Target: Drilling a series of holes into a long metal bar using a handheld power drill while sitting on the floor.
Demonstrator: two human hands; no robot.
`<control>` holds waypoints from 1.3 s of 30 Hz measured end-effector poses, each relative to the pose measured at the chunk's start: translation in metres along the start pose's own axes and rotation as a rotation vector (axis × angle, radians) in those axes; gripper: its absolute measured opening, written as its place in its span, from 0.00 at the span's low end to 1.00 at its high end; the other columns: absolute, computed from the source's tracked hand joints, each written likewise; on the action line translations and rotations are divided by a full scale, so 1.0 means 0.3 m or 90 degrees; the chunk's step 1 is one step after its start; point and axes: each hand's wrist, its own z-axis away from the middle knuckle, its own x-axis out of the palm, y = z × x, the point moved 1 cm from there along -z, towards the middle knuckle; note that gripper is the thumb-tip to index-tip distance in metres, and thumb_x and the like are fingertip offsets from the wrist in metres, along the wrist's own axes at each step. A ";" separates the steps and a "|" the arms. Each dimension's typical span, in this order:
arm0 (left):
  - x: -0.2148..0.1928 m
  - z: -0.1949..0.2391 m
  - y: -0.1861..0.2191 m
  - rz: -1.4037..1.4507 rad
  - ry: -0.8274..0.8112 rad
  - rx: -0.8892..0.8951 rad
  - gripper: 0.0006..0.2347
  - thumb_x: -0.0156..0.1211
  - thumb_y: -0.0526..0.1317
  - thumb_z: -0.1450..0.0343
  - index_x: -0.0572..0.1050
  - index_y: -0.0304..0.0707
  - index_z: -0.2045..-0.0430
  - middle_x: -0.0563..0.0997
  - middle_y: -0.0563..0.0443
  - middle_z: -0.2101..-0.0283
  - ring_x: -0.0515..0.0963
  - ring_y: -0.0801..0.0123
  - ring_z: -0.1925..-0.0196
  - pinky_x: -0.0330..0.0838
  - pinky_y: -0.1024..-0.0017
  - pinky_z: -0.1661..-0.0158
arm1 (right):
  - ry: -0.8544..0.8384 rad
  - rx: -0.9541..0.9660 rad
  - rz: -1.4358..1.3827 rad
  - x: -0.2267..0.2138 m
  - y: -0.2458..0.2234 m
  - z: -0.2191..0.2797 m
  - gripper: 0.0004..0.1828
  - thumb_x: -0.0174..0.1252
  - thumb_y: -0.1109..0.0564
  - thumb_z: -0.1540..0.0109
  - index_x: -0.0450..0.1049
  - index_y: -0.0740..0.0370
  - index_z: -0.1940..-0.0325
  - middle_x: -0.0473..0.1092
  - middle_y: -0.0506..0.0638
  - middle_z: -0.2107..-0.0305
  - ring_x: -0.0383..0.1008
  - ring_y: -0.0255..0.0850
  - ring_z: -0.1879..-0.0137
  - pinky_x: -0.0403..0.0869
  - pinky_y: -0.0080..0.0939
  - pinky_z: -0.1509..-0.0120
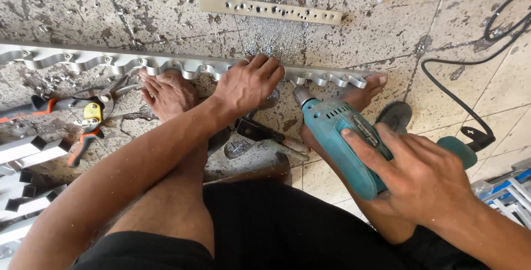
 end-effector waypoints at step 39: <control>0.038 0.000 0.006 0.004 0.081 0.020 0.11 0.60 0.37 0.41 0.68 0.39 0.68 0.73 0.51 0.68 0.74 0.67 0.69 0.76 0.73 0.72 | 0.015 0.004 -0.031 0.028 0.001 -0.039 0.37 0.60 0.38 0.50 0.65 0.47 0.38 0.72 0.64 0.59 0.76 0.48 0.75 0.77 0.41 0.79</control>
